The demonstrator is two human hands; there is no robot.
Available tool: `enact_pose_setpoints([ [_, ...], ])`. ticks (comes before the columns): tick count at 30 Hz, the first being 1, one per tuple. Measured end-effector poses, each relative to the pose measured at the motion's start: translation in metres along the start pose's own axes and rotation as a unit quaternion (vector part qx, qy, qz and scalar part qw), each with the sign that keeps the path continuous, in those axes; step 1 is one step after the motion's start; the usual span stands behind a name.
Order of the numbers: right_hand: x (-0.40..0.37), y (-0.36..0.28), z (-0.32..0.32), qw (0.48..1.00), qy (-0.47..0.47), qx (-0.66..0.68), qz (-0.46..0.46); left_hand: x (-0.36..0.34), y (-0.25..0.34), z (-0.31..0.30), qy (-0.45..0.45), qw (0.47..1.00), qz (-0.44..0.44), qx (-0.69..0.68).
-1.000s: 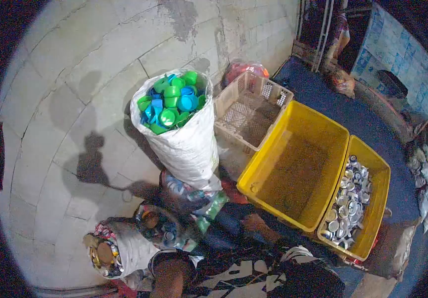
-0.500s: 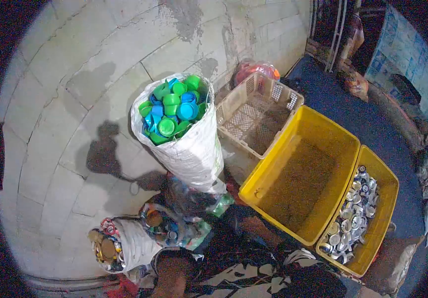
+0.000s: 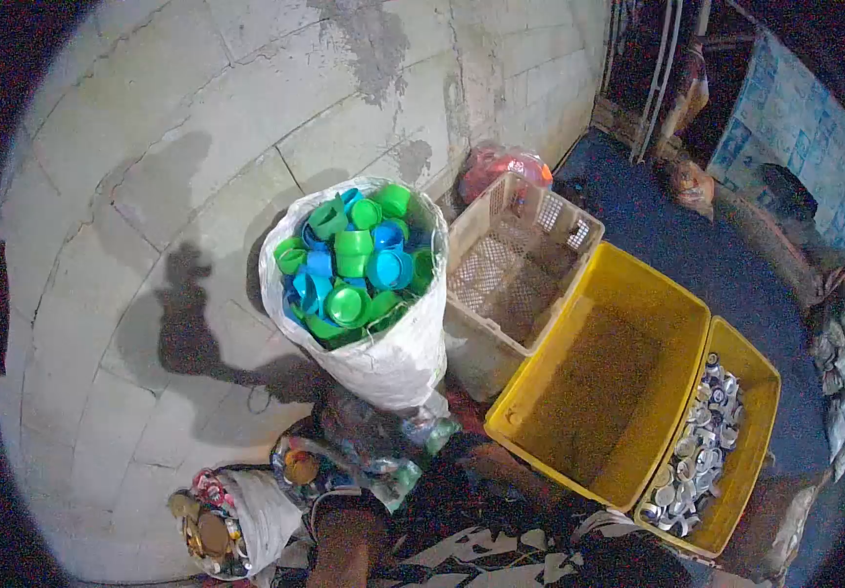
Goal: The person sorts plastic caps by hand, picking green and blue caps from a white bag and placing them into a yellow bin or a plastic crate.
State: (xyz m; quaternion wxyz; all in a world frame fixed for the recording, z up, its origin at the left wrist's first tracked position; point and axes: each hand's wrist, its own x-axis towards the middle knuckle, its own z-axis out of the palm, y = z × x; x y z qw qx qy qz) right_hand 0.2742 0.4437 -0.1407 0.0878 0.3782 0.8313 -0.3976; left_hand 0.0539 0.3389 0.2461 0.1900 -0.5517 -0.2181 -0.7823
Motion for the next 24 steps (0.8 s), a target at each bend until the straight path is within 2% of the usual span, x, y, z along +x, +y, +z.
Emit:
enact_pose_setpoints([
  [3,0.004,-0.055,-0.056,1.000,-0.004,-0.010,0.007,0.007,-0.021,-0.006,0.005,1.000,0.000,-0.011],
  [6,0.003,-0.091,-0.105,0.996,0.056,0.064,-0.001,0.018,-0.049,-0.014,0.005,1.000,0.001,-0.018],
  [9,0.008,-0.098,-0.142,0.985,0.150,0.073,-0.054,0.028,-0.070,-0.018,0.003,0.999,0.009,-0.032],
  [12,0.000,-0.103,-0.203,0.975,0.165,0.144,-0.036,0.040,-0.090,-0.019,-0.005,0.998,0.016,-0.054],
  [14,-0.007,-0.119,-0.239,0.964,0.238,0.108,0.045,0.049,-0.107,-0.018,-0.017,0.998,0.015,-0.064],
  [16,-0.016,-0.121,-0.271,0.940,0.329,0.090,0.023,0.057,-0.125,-0.015,-0.035,0.997,0.005,-0.071],
  [18,-0.022,-0.134,-0.300,0.912,0.395,0.103,0.028,0.064,-0.148,-0.010,-0.064,0.996,-0.011,-0.069],
  [20,-0.028,-0.154,-0.324,0.885,0.436,0.150,0.062,0.067,-0.170,-0.006,-0.111,0.990,-0.071,-0.047],
  [21,-0.028,-0.159,-0.332,0.880,0.454,0.134,0.043,0.071,-0.180,-0.002,-0.135,0.985,-0.104,-0.038],
  [24,-0.032,-0.179,-0.353,0.861,0.500,0.095,-0.004,0.091,-0.200,0.018,-0.268,0.944,-0.144,0.124],
])
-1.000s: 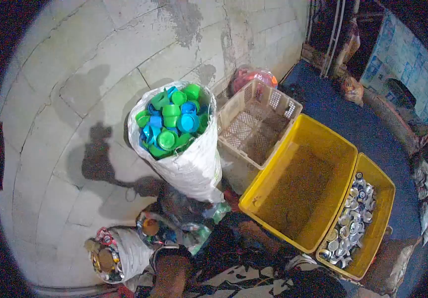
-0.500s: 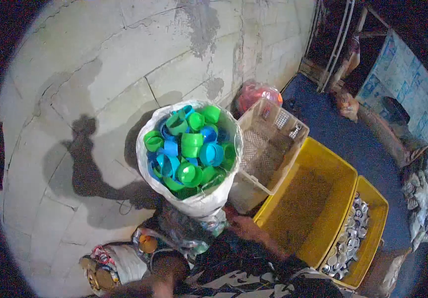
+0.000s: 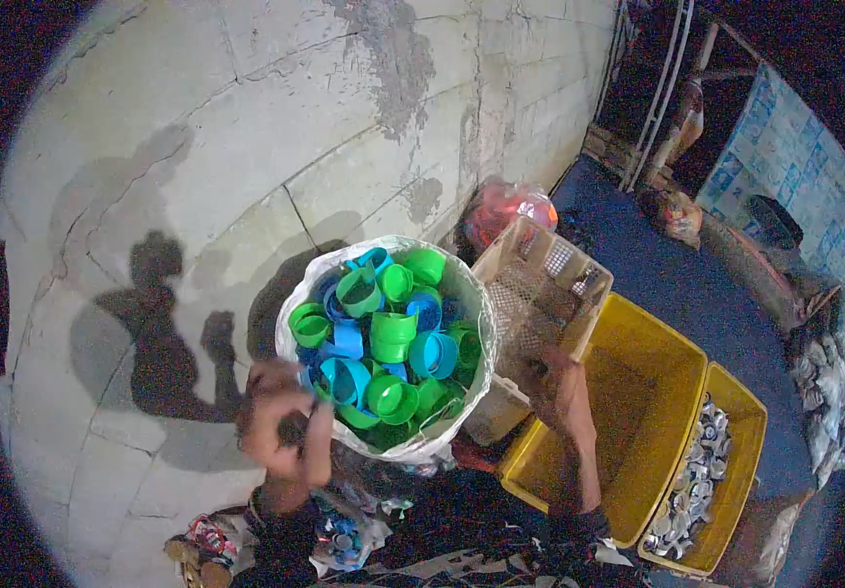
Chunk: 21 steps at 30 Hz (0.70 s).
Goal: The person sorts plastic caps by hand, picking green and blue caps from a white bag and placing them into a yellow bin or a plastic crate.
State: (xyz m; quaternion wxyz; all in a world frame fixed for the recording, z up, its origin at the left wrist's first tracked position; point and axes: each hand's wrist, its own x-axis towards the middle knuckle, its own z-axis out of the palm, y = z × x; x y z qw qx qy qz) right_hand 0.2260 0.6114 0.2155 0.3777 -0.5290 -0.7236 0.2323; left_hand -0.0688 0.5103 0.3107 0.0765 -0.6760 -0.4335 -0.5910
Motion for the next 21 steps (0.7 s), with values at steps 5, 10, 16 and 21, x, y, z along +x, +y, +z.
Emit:
enact_pose_setpoints([
  [5,0.047,-0.011,0.004,0.998,-0.009,0.060,-0.006,0.039,-0.055,0.017,-0.072,0.980,-0.066,0.175],
  [10,0.127,-0.015,0.044,0.994,0.013,0.008,-0.104,0.070,-0.171,0.043,-0.179,0.943,-0.191,0.206],
  [16,0.183,0.024,0.117,0.990,-0.029,-0.125,-0.065,0.091,-0.208,0.072,-0.354,0.875,-0.248,0.219],
  [21,0.180,0.012,0.101,0.980,-0.187,0.046,0.043,0.080,-0.271,0.091,-0.375,0.832,-0.354,0.203],
])
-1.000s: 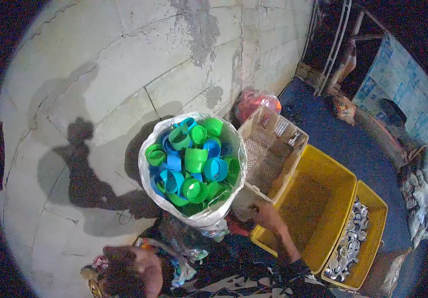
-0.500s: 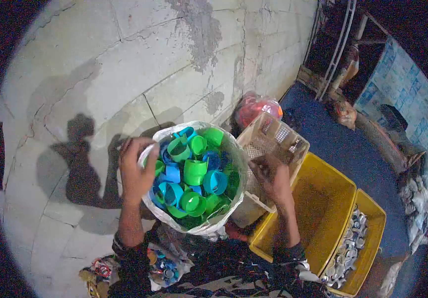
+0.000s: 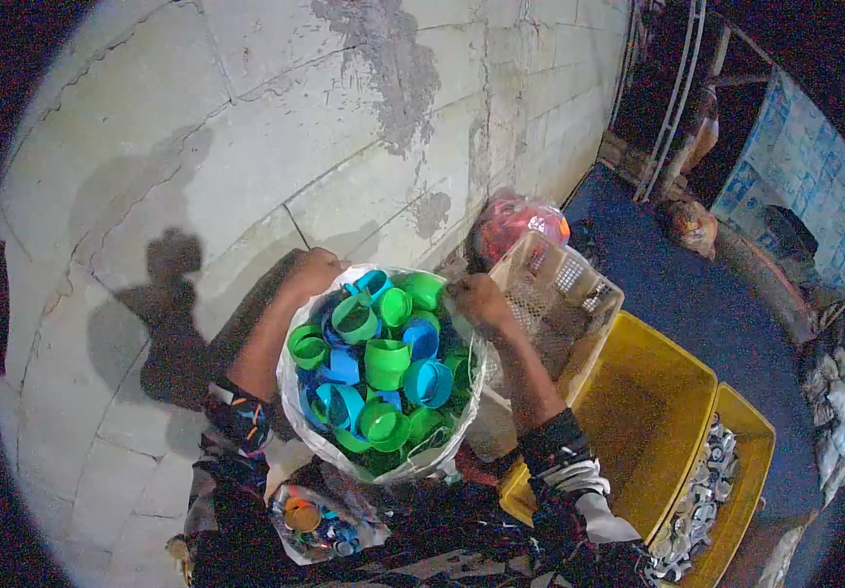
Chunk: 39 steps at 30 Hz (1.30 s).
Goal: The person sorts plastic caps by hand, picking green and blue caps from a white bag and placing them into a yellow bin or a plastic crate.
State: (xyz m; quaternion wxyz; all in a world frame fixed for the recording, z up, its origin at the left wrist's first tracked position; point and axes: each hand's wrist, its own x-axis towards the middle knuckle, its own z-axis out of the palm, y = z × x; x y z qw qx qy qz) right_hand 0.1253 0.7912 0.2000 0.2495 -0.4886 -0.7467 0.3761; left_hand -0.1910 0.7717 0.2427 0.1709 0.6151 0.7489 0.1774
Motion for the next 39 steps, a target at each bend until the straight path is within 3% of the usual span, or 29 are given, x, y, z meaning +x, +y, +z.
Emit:
enact_pose_setpoints([
  [1,0.004,0.005,-0.003,0.997,-0.042,0.059,0.024,0.010,-0.006,0.003,-0.017,1.000,0.006,0.010],
  [3,0.042,0.085,0.019,0.971,-0.049,0.090,-0.218,0.028,-0.015,0.006,-0.051,0.998,0.022,0.029],
  [6,0.054,0.110,0.031,0.943,-0.118,0.311,-0.014,0.019,0.000,0.002,-0.110,0.993,-0.033,-0.023],
  [8,0.024,0.065,0.023,0.831,-0.129,0.510,0.180,0.031,-0.028,0.020,-0.208,0.947,-0.078,-0.233],
  [9,0.016,0.050,0.021,0.796,-0.121,0.543,0.238,0.036,-0.038,0.026,-0.251,0.903,-0.101,-0.334],
  [11,0.008,0.032,0.020,0.816,-0.130,0.501,0.257,0.026,-0.032,0.019,-0.267,0.907,-0.101,-0.310],
  [13,0.013,0.048,0.024,0.898,-0.109,0.391,0.169,0.012,-0.026,0.009,-0.252,0.912,-0.088,-0.311],
  [15,0.035,0.097,0.032,0.980,-0.054,0.189,-0.042,0.002,-0.022,-0.004,-0.202,0.918,-0.062,-0.337],
  [18,-0.005,0.043,0.013,0.987,0.067,0.121,0.081,-0.034,0.000,-0.032,0.015,0.991,-0.044,-0.124],
  [19,-0.017,0.043,0.009,0.992,0.094,0.077,0.015,-0.029,-0.018,-0.033,-0.019,0.988,-0.059,-0.140],
  [22,-0.071,0.033,0.007,0.977,0.188,0.064,-0.074,-0.081,-0.016,-0.038,0.056,0.998,-0.019,0.025],
  [23,-0.078,0.038,0.010,0.980,0.171,0.082,-0.058,-0.095,-0.020,-0.034,0.076,0.997,0.003,0.028],
  [26,-0.091,0.052,0.022,0.980,0.145,0.139,-0.009,-0.107,-0.028,-0.030,0.045,0.999,-0.029,0.009],
  [27,-0.094,0.052,0.023,0.975,0.154,0.158,0.007,-0.110,-0.032,-0.028,0.077,0.997,0.006,-0.028],
  [29,-0.096,0.049,0.020,0.975,0.159,0.150,0.028,-0.110,-0.039,-0.030,0.048,0.974,-0.099,-0.197],
  [31,-0.104,0.035,0.009,0.983,0.149,0.094,0.041,-0.122,-0.020,-0.038,0.033,0.915,-0.195,-0.351],
  [34,-0.087,0.077,0.026,0.891,0.100,0.419,0.143,-0.097,-0.104,-0.015,-0.104,0.786,-0.171,-0.585],
  [35,-0.076,0.108,0.035,0.805,0.030,0.575,0.140,-0.097,-0.121,-0.009,-0.128,0.731,-0.164,-0.650],
  [36,-0.071,0.110,0.040,0.757,0.013,0.635,0.155,-0.106,-0.111,-0.015,-0.153,0.672,-0.161,-0.706],
  [38,-0.066,0.110,0.050,0.646,-0.020,0.741,0.184,-0.115,-0.066,0.002,-0.020,0.716,-0.252,-0.650],
  [39,-0.073,0.097,0.045,0.637,-0.032,0.744,0.199,-0.105,-0.085,0.013,-0.037,0.722,-0.234,-0.650],
])
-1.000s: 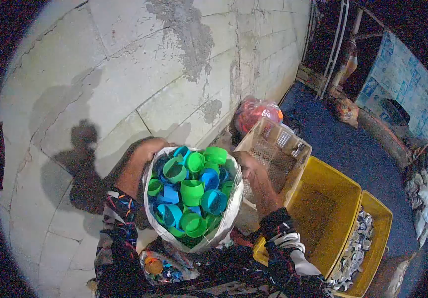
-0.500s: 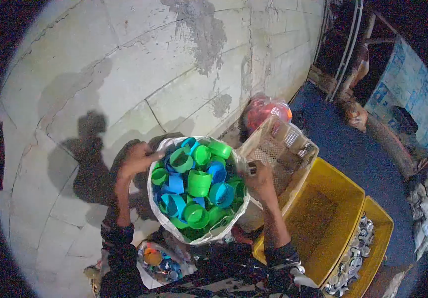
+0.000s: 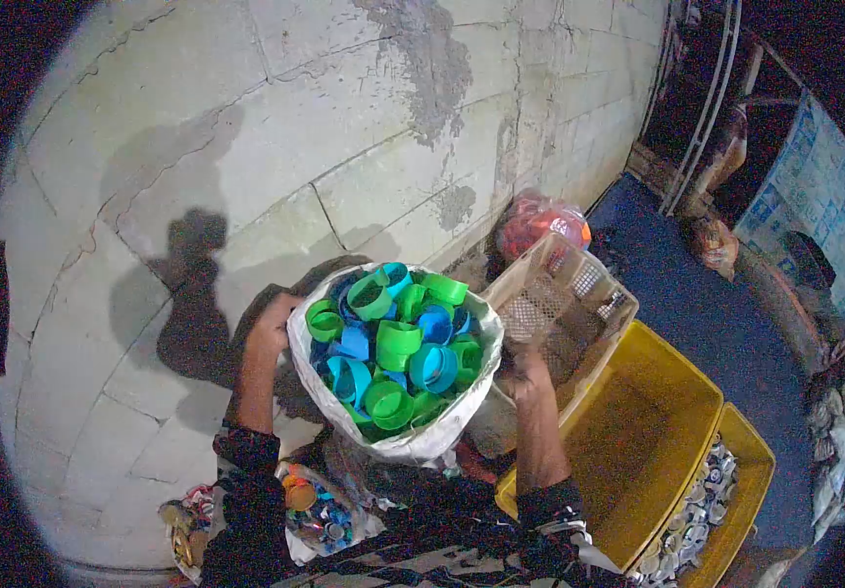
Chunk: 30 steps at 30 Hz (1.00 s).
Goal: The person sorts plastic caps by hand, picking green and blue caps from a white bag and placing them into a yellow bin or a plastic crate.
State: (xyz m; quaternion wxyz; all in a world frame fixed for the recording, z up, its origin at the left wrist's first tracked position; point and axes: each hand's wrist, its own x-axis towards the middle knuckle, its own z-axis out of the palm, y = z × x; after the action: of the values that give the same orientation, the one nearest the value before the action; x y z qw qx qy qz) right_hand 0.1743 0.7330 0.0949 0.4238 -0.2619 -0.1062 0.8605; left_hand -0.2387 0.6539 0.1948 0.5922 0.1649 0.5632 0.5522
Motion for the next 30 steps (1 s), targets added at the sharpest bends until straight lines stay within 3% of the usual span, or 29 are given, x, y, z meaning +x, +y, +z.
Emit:
enact_pose_setpoints([
  [3,-0.002,0.006,-0.003,0.996,-0.027,0.065,0.052,0.019,0.001,-0.016,-0.050,0.999,-0.013,0.015],
  [6,-0.003,0.005,0.006,0.994,-0.053,-0.065,0.071,0.055,-0.003,-0.044,-0.029,0.998,-0.028,0.041],
  [7,-0.004,0.006,0.007,0.990,-0.061,-0.106,0.076,0.057,0.001,-0.042,-0.006,0.991,0.015,0.133],
  [8,0.037,0.010,-0.051,0.965,-0.073,-0.250,-0.016,0.051,0.012,-0.027,0.016,0.973,0.061,0.224],
  [9,0.038,0.006,-0.046,0.932,-0.021,-0.341,-0.121,0.050,0.023,-0.013,0.036,0.943,0.108,0.312],
  [11,0.027,-0.004,-0.020,0.804,0.090,-0.500,-0.311,0.032,0.036,0.023,0.076,0.856,0.192,0.473],
  [12,0.021,-0.008,0.001,0.800,0.084,-0.470,-0.364,0.019,0.039,0.039,0.072,0.834,0.226,0.498],
  [13,0.018,-0.014,0.020,0.772,0.076,-0.521,-0.357,0.007,0.041,0.055,0.071,0.810,0.260,0.521],
  [15,0.016,-0.027,0.051,0.709,0.058,-0.616,-0.338,-0.016,0.044,0.083,0.022,0.826,0.316,0.467],
  [19,-0.004,-0.028,0.103,0.602,-0.008,-0.731,-0.322,0.026,0.038,0.073,0.019,0.692,0.363,0.623],
  [22,0.023,-0.020,0.079,0.484,0.024,-0.792,-0.371,0.020,0.040,0.080,0.035,0.699,0.403,0.590],
  [25,0.013,-0.014,0.089,0.518,0.044,-0.769,-0.372,-0.004,0.048,0.098,0.074,0.620,0.378,0.684],
  [28,0.030,-0.029,0.076,0.623,0.002,-0.721,-0.304,0.034,0.050,0.084,0.002,0.748,0.262,0.610],
  [30,0.048,-0.033,0.061,0.728,-0.015,-0.633,-0.263,0.057,0.049,0.067,-0.068,0.864,0.176,0.466],
])
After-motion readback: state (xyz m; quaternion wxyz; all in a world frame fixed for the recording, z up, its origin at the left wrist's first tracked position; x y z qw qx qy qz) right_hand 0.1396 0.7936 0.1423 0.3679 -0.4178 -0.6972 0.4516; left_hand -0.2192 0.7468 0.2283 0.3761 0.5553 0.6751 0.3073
